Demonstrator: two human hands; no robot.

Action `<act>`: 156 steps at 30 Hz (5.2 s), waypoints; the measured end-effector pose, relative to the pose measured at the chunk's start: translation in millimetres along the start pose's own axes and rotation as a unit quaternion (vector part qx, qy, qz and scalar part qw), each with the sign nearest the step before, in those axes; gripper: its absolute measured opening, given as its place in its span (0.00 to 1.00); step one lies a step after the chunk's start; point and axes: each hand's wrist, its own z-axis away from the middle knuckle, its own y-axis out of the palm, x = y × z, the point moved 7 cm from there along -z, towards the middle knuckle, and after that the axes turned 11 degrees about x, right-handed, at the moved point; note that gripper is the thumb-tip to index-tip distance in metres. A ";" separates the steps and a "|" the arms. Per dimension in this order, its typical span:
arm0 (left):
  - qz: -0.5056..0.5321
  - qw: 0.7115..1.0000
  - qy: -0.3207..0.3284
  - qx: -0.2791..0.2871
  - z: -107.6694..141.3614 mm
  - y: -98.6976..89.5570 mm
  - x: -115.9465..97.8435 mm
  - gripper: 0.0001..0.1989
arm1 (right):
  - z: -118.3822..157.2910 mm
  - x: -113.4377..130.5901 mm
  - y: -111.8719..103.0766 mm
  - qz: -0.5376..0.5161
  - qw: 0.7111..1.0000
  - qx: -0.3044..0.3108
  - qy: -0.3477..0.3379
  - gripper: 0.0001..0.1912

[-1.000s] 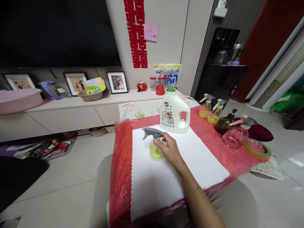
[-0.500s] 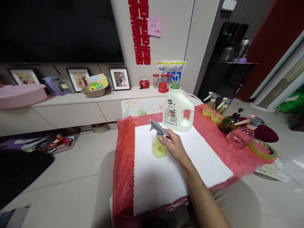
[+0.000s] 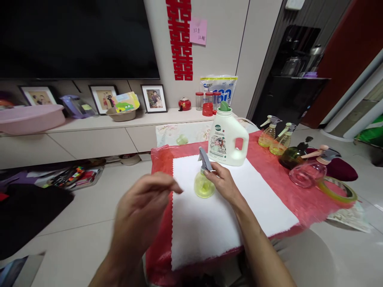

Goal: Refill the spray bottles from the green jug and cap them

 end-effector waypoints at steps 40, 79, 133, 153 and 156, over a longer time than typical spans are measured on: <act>-0.057 0.992 0.107 -0.034 -52.2 69.4 85.3 0.20 | 25.2 5.2 6.1 0.103 0.971 -0.217 -0.017 0.29; -0.082 0.985 0.145 -0.036 -50.0 71.1 88.8 0.19 | 16.1 -31.0 19.5 -0.159 0.966 -0.202 0.010 0.40; -0.070 0.985 0.152 -0.051 -48.7 70.2 88.6 0.19 | 14.8 -26.9 21.1 -0.244 0.957 -0.157 0.016 0.39; -0.081 0.982 0.161 -0.055 -48.5 70.5 89.1 0.20 | 14.2 -28.7 20.4 -0.271 0.952 -0.138 0.022 0.36; -0.082 0.982 0.160 -0.055 -48.3 70.2 89.7 0.21 | 12.9 -29.2 22.2 -0.265 0.954 -0.140 0.024 0.37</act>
